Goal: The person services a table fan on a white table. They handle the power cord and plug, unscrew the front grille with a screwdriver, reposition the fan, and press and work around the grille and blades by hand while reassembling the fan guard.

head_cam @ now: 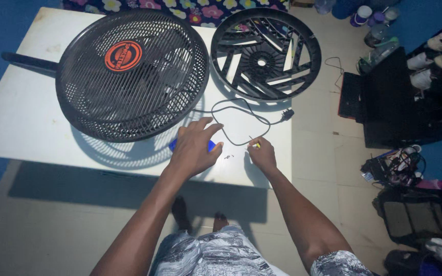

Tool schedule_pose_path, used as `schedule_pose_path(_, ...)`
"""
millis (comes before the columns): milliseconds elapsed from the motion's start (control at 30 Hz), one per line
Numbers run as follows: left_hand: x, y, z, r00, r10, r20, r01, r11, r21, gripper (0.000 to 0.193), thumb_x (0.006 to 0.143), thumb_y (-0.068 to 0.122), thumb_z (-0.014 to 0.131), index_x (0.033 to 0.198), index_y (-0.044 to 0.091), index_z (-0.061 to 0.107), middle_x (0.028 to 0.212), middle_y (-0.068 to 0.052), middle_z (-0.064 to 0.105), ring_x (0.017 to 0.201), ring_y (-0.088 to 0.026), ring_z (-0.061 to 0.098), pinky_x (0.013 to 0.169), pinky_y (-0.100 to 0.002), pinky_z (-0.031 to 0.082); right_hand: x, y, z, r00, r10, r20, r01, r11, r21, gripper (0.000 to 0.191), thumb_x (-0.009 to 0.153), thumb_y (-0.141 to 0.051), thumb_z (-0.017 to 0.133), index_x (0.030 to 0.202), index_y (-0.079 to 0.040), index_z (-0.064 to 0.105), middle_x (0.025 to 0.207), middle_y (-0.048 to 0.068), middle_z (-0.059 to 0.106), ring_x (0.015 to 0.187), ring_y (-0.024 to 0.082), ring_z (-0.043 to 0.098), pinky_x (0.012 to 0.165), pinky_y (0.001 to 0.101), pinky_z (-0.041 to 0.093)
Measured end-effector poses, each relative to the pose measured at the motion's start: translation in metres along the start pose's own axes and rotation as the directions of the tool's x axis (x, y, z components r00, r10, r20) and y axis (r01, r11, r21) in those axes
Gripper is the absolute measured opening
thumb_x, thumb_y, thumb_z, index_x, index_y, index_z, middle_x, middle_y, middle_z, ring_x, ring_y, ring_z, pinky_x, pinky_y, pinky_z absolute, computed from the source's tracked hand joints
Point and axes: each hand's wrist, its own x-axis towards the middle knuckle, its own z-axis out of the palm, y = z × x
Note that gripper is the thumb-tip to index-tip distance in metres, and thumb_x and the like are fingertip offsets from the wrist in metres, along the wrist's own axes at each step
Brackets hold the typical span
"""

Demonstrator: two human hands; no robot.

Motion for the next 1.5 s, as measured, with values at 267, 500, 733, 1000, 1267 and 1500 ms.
schedule_pose_path(267, -0.004, -0.006, -0.009, 0.996, 0.002, -0.087, 0.001, 0.999, 0.032, 0.044, 0.068, 0.024, 0.062, 0.108, 0.010, 0.056, 0.115, -0.014, 0.050, 0.107, -0.029, 0.046, 0.084, -0.046, 0.033, 0.014, -0.022, -0.006, 0.998, 0.064, 0.002, -0.063, 0.980, 0.187, 0.028, 0.070, -0.019, 0.065, 0.088, -0.007, 0.048, 0.075, 0.006, 0.053, 0.064, 0.013, 0.052, 0.058, 0.0279, 0.044)
schedule_pose_path(500, -0.017, -0.021, -0.049, 0.978, -0.063, -0.200, 0.065, 0.998, 0.001, 0.043, 0.068, 0.024, 0.063, 0.107, 0.009, 0.056, 0.112, -0.014, 0.051, 0.105, -0.029, 0.048, 0.085, -0.045, 0.033, 0.025, -0.095, -0.002, 0.985, -0.158, -0.068, 0.171, 0.945, 0.278, 0.024, 0.074, -0.021, 0.066, 0.087, -0.007, 0.050, 0.075, 0.002, 0.052, 0.064, 0.008, 0.048, 0.058, 0.0220, 0.040)
schedule_pose_path(733, -0.044, -0.067, -0.092, 0.965, -0.116, -0.237, 0.111, 0.993, -0.034, 0.043, 0.069, 0.023, 0.062, 0.109, 0.009, 0.055, 0.114, -0.014, 0.050, 0.106, -0.030, 0.047, 0.086, -0.045, 0.034, -0.002, -0.178, 0.028, 0.985, -0.168, 0.049, 0.127, 0.880, 0.457, 0.022, 0.075, -0.021, 0.063, 0.085, -0.009, 0.047, 0.072, -0.003, 0.046, 0.054, 0.003, 0.041, 0.041, 0.0177, 0.035)
schedule_pose_path(1000, -0.096, -0.159, -0.162, 0.942, -0.080, -0.327, 0.078, 0.997, -0.020, 0.045, 0.070, 0.023, 0.062, 0.112, 0.010, 0.054, 0.117, -0.014, 0.050, 0.110, -0.030, 0.046, 0.087, -0.045, 0.033, -0.040, -0.245, 0.106, 0.978, -0.189, 0.092, 0.102, 0.810, 0.578, 0.019, 0.078, -0.019, 0.062, 0.087, -0.012, 0.047, 0.068, -0.005, 0.044, 0.053, 0.002, 0.040, 0.042, 0.0176, 0.032)
schedule_pose_path(1267, -0.142, -0.252, -0.244, 0.938, -0.164, -0.305, 0.140, 0.985, -0.097, 0.051, 0.069, 0.020, 0.062, 0.118, 0.011, 0.049, 0.113, -0.010, 0.053, 0.105, -0.028, 0.048, 0.084, -0.044, 0.035, -0.064, -0.307, 0.180, 0.981, -0.195, -0.003, 0.162, 0.803, 0.574, 0.015, 0.079, -0.017, 0.061, 0.085, -0.010, 0.050, 0.066, -0.004, 0.045, 0.050, 0.003, 0.039, 0.041, 0.0182, 0.031)
schedule_pose_path(1500, -0.125, -0.296, -0.267, 0.938, -0.195, -0.287, 0.140, 0.970, -0.200, 0.054, 0.070, 0.017, 0.063, 0.121, 0.010, 0.046, 0.108, -0.011, 0.054, 0.102, -0.028, 0.052, 0.081, -0.043, 0.039, -0.065, -0.327, 0.209, 0.973, -0.225, -0.049, 0.214, 0.807, 0.551, 0.013, 0.081, -0.013, 0.061, 0.086, -0.008, 0.051, 0.069, -0.006, 0.047, 0.058, 0.000, 0.041, 0.050, 0.0144, 0.033)
